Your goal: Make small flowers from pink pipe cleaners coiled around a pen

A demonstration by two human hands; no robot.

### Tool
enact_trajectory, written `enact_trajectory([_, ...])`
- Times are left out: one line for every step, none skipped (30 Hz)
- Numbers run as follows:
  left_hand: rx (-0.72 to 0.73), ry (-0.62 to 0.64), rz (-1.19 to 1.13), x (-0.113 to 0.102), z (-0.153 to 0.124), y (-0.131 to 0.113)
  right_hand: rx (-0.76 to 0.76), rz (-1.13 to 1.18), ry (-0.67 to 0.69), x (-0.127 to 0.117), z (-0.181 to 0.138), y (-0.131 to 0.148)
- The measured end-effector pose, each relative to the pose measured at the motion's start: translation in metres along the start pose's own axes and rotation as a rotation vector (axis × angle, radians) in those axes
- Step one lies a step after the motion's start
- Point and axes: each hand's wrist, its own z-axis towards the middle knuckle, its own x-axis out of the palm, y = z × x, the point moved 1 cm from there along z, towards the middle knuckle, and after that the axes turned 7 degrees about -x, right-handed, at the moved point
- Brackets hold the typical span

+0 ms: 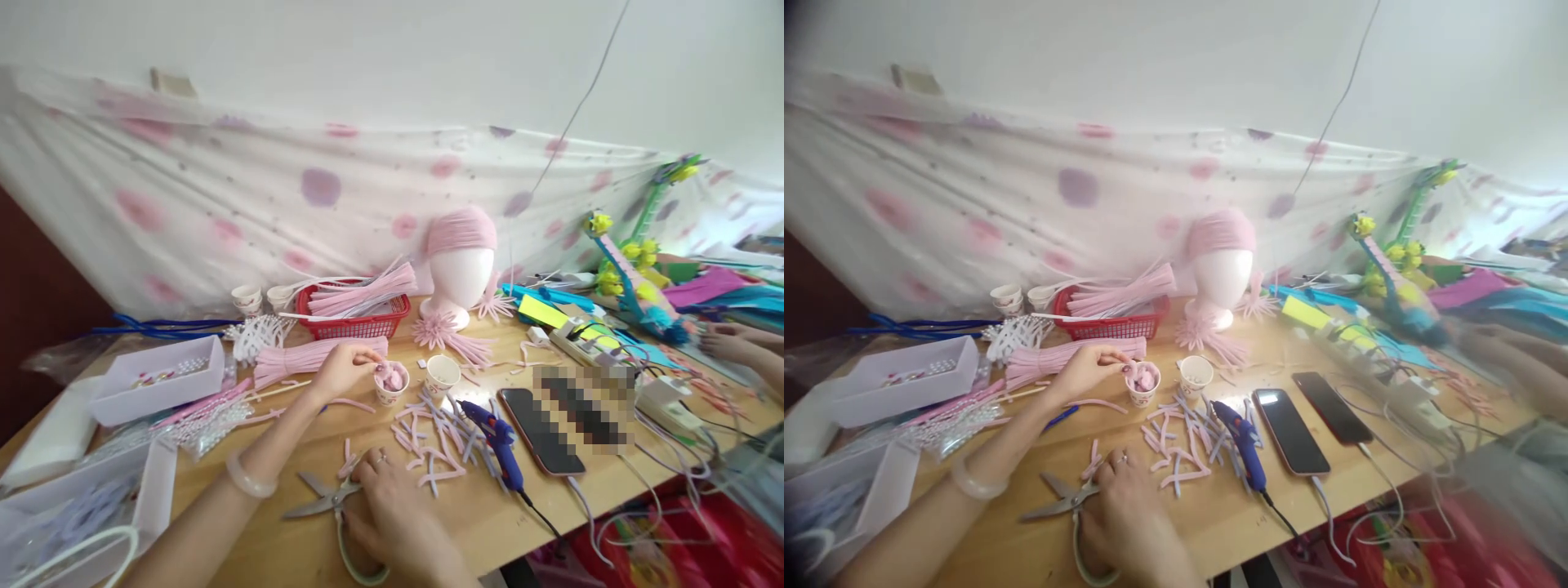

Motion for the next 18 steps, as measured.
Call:
enact_trajectory([0.002, 0.020, 0.031, 0.002, 0.007, -0.001, 0.003, -0.005, -0.004, 0.001, 0.001, 0.000])
enact_trajectory([0.005, 0.038, 0.060, 0.004, 0.013, -0.001, 0.000, -0.011, -0.004, 0.002, 0.001, 0.000])
enact_trajectory([0.007, 0.050, 0.087, 0.005, 0.017, 0.000, -0.010, -0.018, -0.003, 0.002, 0.001, -0.001])
enact_trajectory([0.009, 0.056, 0.112, 0.006, 0.019, 0.001, -0.021, -0.028, 0.000, 0.003, 0.001, -0.001])
enact_trajectory([0.009, 0.056, 0.137, 0.007, 0.021, 0.002, -0.031, -0.039, 0.004, 0.003, 0.002, -0.002])
enact_trajectory([0.007, 0.051, 0.159, 0.008, 0.022, 0.004, -0.042, -0.050, 0.009, 0.003, 0.002, -0.003])
enact_trajectory([0.003, 0.041, 0.180, 0.009, 0.022, 0.006, -0.050, -0.058, 0.014, 0.003, 0.002, -0.004])
enact_trajectory([-0.002, 0.029, 0.198, 0.011, 0.022, 0.008, -0.056, -0.062, 0.016, 0.003, 0.003, -0.004])
enact_trajectory([-0.009, 0.017, 0.211, 0.012, 0.022, 0.010, -0.058, -0.063, 0.018, 0.002, 0.003, -0.005])
enact_trajectory([-0.014, 0.008, 0.221, 0.014, 0.022, 0.011, -0.058, -0.064, 0.020, 0.002, 0.004, -0.006])
enact_trajectory([-0.018, 0.001, 0.227, 0.016, 0.021, 0.013, -0.058, -0.064, 0.022, 0.002, 0.005, -0.006])
enact_trajectory([-0.020, -0.003, 0.231, 0.017, 0.021, 0.014, -0.057, -0.066, 0.021, 0.003, 0.005, -0.007])
enact_trajectory([-0.019, -0.005, 0.235, 0.018, 0.021, 0.015, -0.057, -0.069, 0.019, 0.003, 0.006, -0.007])
enact_trajectory([-0.015, -0.008, 0.240, 0.019, 0.020, 0.016, -0.059, -0.073, 0.015, 0.004, 0.006, -0.007])
enact_trajectory([-0.008, -0.013, 0.246, 0.020, 0.020, 0.017, -0.062, -0.076, 0.010, 0.004, 0.007, -0.007])
enact_trajectory([0.004, -0.023, 0.256, 0.021, 0.020, 0.018, -0.062, -0.076, 0.003, 0.005, 0.007, -0.007])
enact_trajectory([0.021, -0.034, 0.266, 0.022, 0.019, 0.020, -0.060, -0.074, -0.002, 0.005, 0.007, -0.007])
enact_trajectory([0.046, -0.046, 0.277, 0.023, 0.018, 0.023, -0.057, -0.071, -0.005, 0.006, 0.007, -0.008])
